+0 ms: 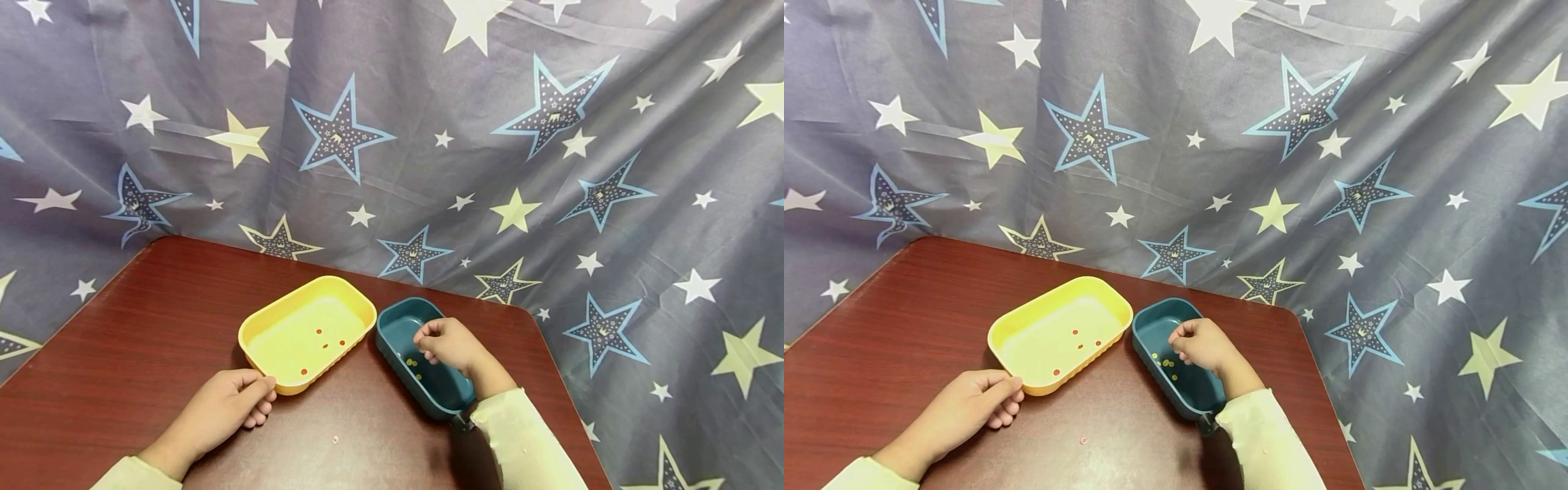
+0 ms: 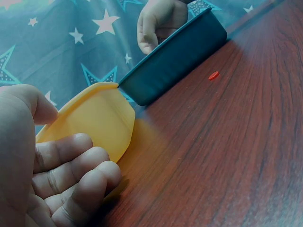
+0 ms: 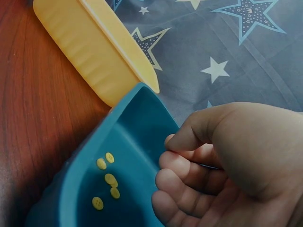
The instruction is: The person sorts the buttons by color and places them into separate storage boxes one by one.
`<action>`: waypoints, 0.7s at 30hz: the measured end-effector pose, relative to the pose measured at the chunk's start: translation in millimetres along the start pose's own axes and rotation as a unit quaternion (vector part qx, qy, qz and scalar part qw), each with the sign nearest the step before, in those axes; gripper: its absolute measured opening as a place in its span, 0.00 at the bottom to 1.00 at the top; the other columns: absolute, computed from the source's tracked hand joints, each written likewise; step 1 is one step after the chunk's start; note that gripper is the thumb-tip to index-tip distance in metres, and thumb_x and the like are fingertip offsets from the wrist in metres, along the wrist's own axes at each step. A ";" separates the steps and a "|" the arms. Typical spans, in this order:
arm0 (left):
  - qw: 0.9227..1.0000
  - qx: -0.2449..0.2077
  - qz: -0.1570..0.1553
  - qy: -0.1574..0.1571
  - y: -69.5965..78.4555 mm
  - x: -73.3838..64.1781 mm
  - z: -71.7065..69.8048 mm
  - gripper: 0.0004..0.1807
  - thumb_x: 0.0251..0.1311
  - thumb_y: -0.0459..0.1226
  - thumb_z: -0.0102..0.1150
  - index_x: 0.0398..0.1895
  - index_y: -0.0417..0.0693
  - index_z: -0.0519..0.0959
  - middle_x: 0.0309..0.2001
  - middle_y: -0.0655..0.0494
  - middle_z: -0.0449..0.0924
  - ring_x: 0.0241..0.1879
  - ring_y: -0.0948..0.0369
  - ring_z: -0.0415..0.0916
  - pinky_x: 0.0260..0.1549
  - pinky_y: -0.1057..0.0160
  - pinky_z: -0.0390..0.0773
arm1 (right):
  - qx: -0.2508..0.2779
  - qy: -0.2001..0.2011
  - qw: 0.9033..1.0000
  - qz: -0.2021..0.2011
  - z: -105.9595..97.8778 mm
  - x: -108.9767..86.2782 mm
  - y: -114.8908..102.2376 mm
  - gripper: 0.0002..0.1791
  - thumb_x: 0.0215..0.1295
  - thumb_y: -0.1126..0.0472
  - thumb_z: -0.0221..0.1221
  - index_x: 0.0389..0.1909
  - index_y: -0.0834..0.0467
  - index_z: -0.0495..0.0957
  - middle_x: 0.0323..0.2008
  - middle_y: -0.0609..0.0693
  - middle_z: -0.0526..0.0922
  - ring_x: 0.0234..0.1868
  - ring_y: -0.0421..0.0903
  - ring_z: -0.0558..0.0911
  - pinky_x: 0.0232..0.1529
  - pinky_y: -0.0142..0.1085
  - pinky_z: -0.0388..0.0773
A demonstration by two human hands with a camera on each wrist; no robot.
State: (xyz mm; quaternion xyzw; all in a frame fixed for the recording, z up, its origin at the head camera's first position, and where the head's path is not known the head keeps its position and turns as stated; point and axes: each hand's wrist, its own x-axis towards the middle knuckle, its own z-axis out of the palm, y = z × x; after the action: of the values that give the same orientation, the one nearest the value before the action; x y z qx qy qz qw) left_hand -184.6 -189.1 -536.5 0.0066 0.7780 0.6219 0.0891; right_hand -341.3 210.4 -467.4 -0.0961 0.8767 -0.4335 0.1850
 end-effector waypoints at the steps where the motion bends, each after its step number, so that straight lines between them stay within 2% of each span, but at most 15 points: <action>1: 1.000 0.000 -0.001 0.000 0.1 0.0 0.0 0.23 0.77 0.49 0.58 0.35 0.35 0.82 0.28 0.49 0.83 0.23 0.61 0.82 0.25 0.59 0.88 | 0.000 0.000 1.000 -0.001 -0.2 -0.4 -0.2 0.11 0.70 0.62 0.65 0.45 0.67 0.85 0.30 0.54 0.84 0.29 0.45 0.82 0.33 0.38 0.86; 8: 1.000 0.003 -0.002 0.000 0.2 0.3 0.2 0.23 0.77 0.49 0.58 0.35 0.36 0.83 0.28 0.49 0.83 0.24 0.61 0.82 0.25 0.59 0.88 | 0.006 0.002 1.000 -0.023 -2.3 -5.0 -6.8 0.05 0.70 0.64 0.64 0.40 0.62 0.85 0.29 0.53 0.83 0.29 0.44 0.82 0.33 0.38 0.86; 14: 1.000 0.002 -0.001 0.001 -0.4 0.1 -0.2 0.23 0.77 0.49 0.58 0.35 0.36 0.83 0.28 0.49 0.83 0.23 0.61 0.82 0.25 0.59 0.88 | 0.001 -0.003 0.999 -0.045 -1.7 -16.4 -23.1 0.04 0.69 0.64 0.64 0.40 0.59 0.85 0.30 0.55 0.83 0.29 0.44 0.82 0.33 0.37 0.88; 19: 1.000 0.002 0.000 0.000 -1.9 0.6 -0.4 0.23 0.77 0.49 0.58 0.35 0.36 0.83 0.27 0.49 0.83 0.23 0.61 0.82 0.25 0.59 0.88 | -0.025 -0.008 0.996 -0.080 4.5 -30.4 -41.7 0.03 0.69 0.64 0.64 0.38 0.55 0.86 0.32 0.59 0.85 0.31 0.56 0.85 0.34 0.43 0.89; 21: 1.000 0.004 0.001 0.001 -2.4 0.9 -0.3 0.23 0.77 0.49 0.58 0.35 0.36 0.83 0.27 0.50 0.83 0.23 0.61 0.82 0.25 0.59 0.88 | -0.038 -0.015 0.994 -0.097 9.2 -36.1 -48.8 0.04 0.69 0.64 0.63 0.37 0.54 0.86 0.31 0.58 0.85 0.30 0.58 0.85 0.33 0.45 0.89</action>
State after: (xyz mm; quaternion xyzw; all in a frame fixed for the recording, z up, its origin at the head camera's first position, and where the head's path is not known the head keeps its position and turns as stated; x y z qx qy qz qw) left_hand -185.3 -189.8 -538.9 0.0066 0.7804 0.6190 0.0878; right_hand -304.1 186.0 -424.9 -0.1945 0.8763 -0.4139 0.1517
